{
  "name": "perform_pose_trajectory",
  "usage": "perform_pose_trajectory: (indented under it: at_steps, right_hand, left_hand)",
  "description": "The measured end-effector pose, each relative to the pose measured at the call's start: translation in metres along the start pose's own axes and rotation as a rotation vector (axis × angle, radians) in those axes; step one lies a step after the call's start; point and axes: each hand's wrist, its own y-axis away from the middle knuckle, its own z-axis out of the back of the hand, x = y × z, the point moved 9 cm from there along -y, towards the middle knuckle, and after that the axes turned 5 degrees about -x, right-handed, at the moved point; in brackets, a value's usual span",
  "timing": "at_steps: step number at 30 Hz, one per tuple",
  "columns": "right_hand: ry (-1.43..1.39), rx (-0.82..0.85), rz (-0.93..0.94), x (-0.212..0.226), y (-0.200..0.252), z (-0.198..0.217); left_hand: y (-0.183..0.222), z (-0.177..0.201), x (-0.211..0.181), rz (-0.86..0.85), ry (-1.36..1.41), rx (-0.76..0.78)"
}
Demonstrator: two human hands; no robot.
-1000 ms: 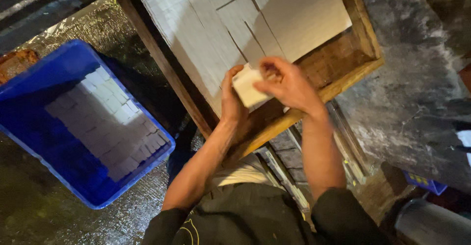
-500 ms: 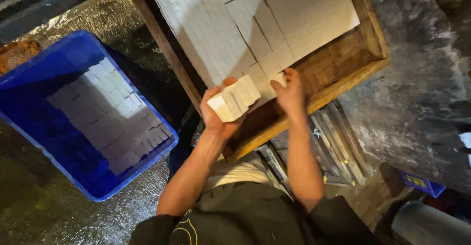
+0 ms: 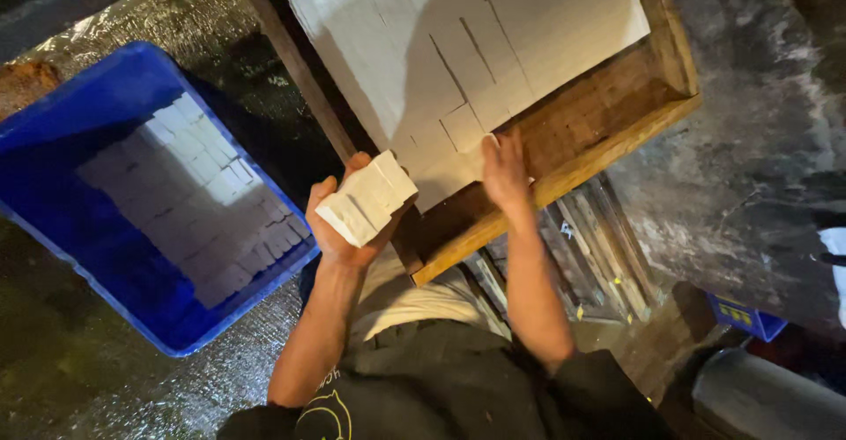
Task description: The person transfers white rectangular blocks from a wooden tray into a blue plastic crate by hand.
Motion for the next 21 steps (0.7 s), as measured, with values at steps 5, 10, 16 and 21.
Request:
perform_pose_trajectory:
  at_steps: [5,10,16,21]
  right_hand:
    - [-0.018,0.086,-0.348,0.002,0.019,-0.010]
    - [-0.555,0.259,-0.412,-0.015,0.000,-0.008]
    - [-1.736,0.282,-0.703,0.043,0.018,0.023]
    - [-1.576,0.685,-0.410,0.221,0.056,0.021]
  left_hand:
    - [0.007,-0.009,-0.004,0.010,-0.003,0.071]
    - [0.024,0.012,-0.020,-0.015,-0.095,-0.101]
    - [0.063,0.016,-0.055,-0.011,0.046,0.013]
    - [0.101,0.061,-0.114,-0.273,-0.379,-0.310]
